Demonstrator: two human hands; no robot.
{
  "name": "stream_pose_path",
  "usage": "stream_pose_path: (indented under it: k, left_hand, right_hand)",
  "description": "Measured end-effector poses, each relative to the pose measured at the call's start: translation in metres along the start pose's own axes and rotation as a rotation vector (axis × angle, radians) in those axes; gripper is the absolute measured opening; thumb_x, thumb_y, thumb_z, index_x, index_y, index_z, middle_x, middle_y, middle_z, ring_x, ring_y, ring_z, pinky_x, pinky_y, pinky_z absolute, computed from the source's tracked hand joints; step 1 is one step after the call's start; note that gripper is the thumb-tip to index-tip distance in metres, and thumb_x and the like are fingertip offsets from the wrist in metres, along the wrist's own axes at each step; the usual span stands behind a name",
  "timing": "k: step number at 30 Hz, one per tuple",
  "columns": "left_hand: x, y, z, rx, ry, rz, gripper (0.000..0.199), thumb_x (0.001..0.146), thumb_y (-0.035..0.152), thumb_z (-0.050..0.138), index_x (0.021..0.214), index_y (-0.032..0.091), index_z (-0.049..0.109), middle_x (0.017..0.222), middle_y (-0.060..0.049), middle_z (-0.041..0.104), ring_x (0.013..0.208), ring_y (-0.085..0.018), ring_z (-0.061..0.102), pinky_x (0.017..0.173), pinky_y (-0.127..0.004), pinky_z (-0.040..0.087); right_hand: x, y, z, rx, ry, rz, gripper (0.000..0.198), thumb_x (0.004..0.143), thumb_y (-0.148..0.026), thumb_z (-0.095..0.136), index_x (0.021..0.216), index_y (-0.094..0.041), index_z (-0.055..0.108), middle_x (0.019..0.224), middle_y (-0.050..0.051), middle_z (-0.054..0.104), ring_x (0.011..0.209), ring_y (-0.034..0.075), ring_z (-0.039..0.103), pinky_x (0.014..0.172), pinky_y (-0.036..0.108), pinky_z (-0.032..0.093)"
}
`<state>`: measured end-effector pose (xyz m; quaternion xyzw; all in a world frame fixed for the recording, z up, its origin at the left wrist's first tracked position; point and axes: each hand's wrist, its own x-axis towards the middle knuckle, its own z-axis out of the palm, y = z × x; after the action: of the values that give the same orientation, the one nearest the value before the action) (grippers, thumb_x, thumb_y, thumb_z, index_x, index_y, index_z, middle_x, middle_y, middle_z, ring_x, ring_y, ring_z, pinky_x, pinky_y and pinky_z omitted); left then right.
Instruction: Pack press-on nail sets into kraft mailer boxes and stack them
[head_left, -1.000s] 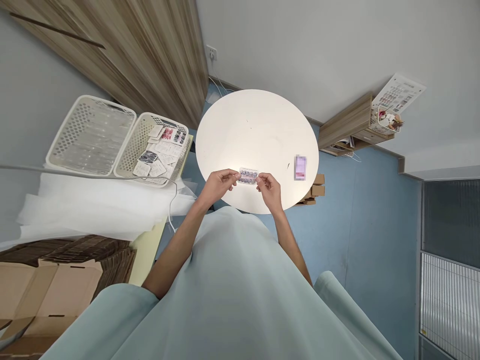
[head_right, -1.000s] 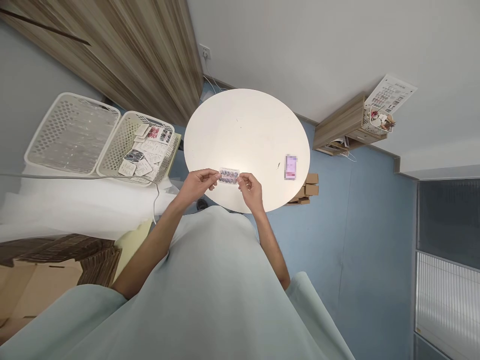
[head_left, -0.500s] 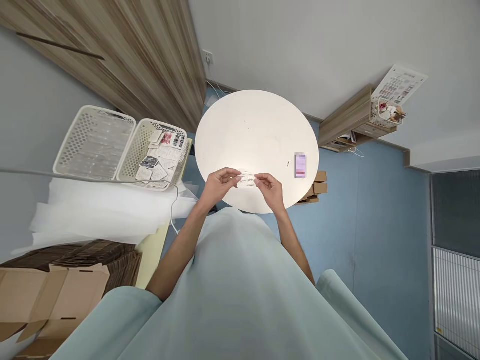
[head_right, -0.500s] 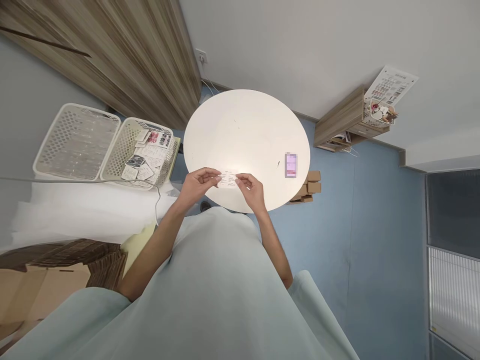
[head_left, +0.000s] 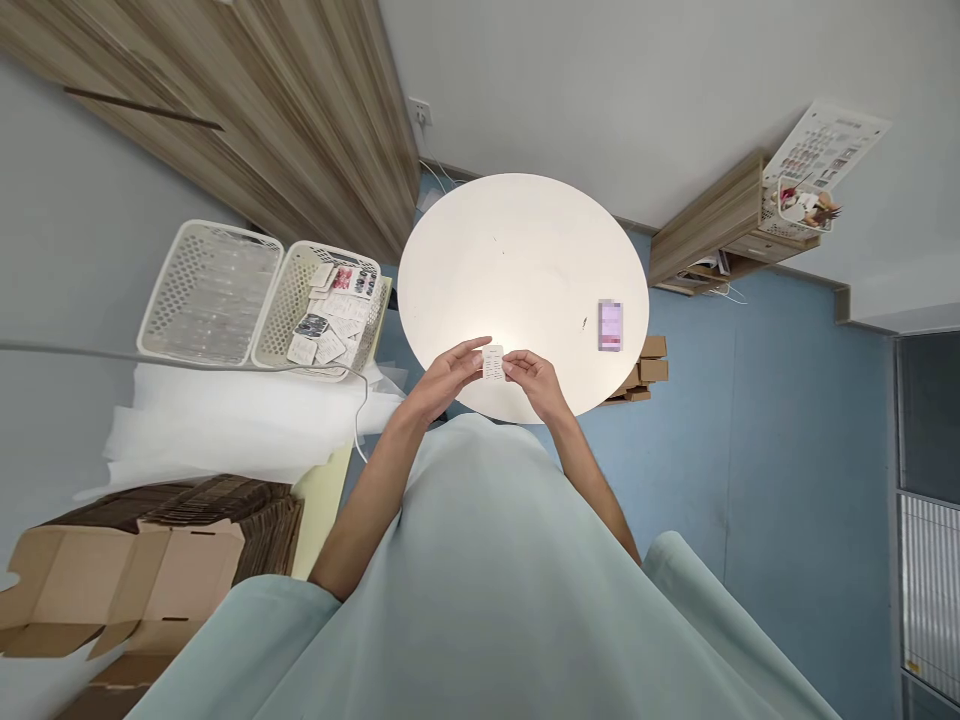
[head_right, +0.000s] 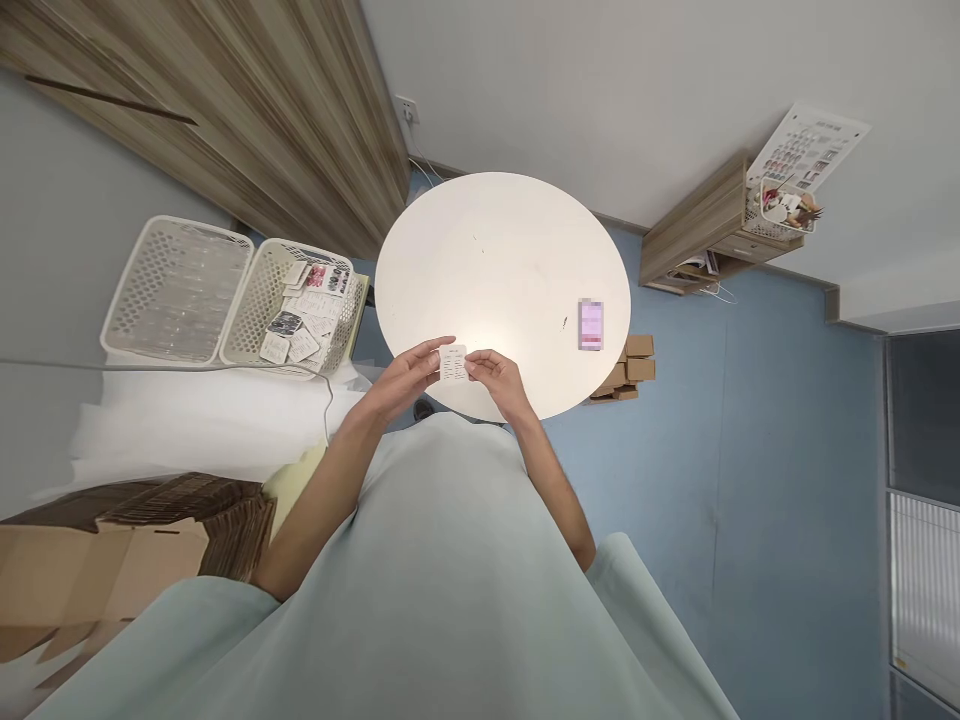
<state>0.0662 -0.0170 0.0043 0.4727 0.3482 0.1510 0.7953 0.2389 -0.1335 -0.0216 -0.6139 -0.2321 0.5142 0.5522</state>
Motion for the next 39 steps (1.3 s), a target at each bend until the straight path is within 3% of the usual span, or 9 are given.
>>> stream_pose_path:
  k: [6,11,15,21,27,31,35,39]
  left_hand:
    - [0.0,-0.004,0.002,-0.006,0.003,-0.02,0.082,0.081,0.07,0.088,0.144,0.02,0.074,0.13,-0.02,0.08,0.127,-0.035,0.074,0.11,-0.048,0.058]
    - [0.006,-0.014,0.006,0.075,0.156,0.008,0.079,0.078,0.064,0.092,0.141,0.02,0.072,0.136,-0.02,0.079,0.134,-0.036,0.071,0.111,-0.049,0.058]
    - [0.01,-0.021,0.007,0.159,0.283,0.012,0.082,0.075,0.059,0.095,0.141,0.018,0.069,0.144,-0.021,0.074,0.132,-0.035,0.071,0.112,-0.048,0.059]
    - [0.012,-0.032,0.002,0.233,0.316,0.023,0.077,0.076,0.061,0.092,0.137,0.019,0.071,0.146,-0.019,0.072,0.13,-0.036,0.072,0.108,-0.049,0.062]
    - [0.008,-0.044,-0.024,0.265,0.4,0.012,0.061,0.082,0.05,0.085,0.132,0.017,0.075,0.14,-0.019,0.076,0.121,-0.033,0.075,0.105,-0.046,0.061]
    - [0.007,-0.059,-0.047,0.304,0.343,-0.097,0.051,0.079,0.04,0.08,0.124,0.016,0.079,0.127,-0.015,0.081,0.108,-0.031,0.077,0.102,-0.046,0.061]
    - [0.014,-0.078,-0.062,0.364,0.364,-0.144,0.048,0.078,0.033,0.076,0.123,0.016,0.079,0.13,-0.015,0.08,0.11,-0.031,0.078,0.102,-0.046,0.062]
    - [0.021,-0.092,-0.074,0.441,0.441,-0.244,0.05,0.083,0.029,0.075,0.131,0.016,0.074,0.141,-0.018,0.076,0.122,-0.033,0.075,0.109,-0.047,0.06]
  right_hand:
    - [0.0,0.005,0.006,0.024,-0.039,0.044,0.049,0.077,-0.066,0.089,0.098,-0.024,0.076,0.108,0.006,0.081,0.099,0.022,0.073,0.091,0.039,0.063]
    - [-0.002,-0.001,0.007,-0.072,0.04,0.001,0.043,0.081,-0.063,0.087,0.097,-0.025,0.076,0.106,0.005,0.081,0.098,0.022,0.075,0.092,0.038,0.063]
    - [-0.008,-0.005,0.01,-0.183,0.013,-0.001,0.04,0.079,-0.06,0.09,0.093,-0.025,0.076,0.099,0.003,0.081,0.094,0.021,0.075,0.089,0.037,0.063]
    - [-0.009,0.009,0.017,-0.282,0.041,0.036,0.034,0.083,-0.059,0.085,0.088,-0.027,0.074,0.087,0.0,0.08,0.084,0.02,0.076,0.083,0.036,0.063]
    - [0.012,0.036,0.011,-0.121,0.015,0.145,0.045,0.076,-0.061,0.091,0.09,-0.023,0.073,0.08,0.0,0.077,0.078,0.021,0.08,0.079,0.034,0.062]
    - [0.03,0.055,0.012,-0.061,-0.047,0.245,0.048,0.071,-0.059,0.097,0.089,-0.021,0.074,0.084,0.002,0.078,0.078,0.019,0.08,0.078,0.03,0.061]
    - [0.043,0.074,0.018,-0.135,-0.053,0.315,0.038,0.077,-0.048,0.097,0.087,-0.02,0.073,0.084,0.003,0.078,0.076,0.018,0.079,0.077,0.029,0.061]
    - [0.049,0.09,0.021,-0.349,0.009,0.381,0.03,0.082,-0.038,0.092,0.097,-0.021,0.073,0.102,0.005,0.081,0.078,0.017,0.077,0.08,0.031,0.063]
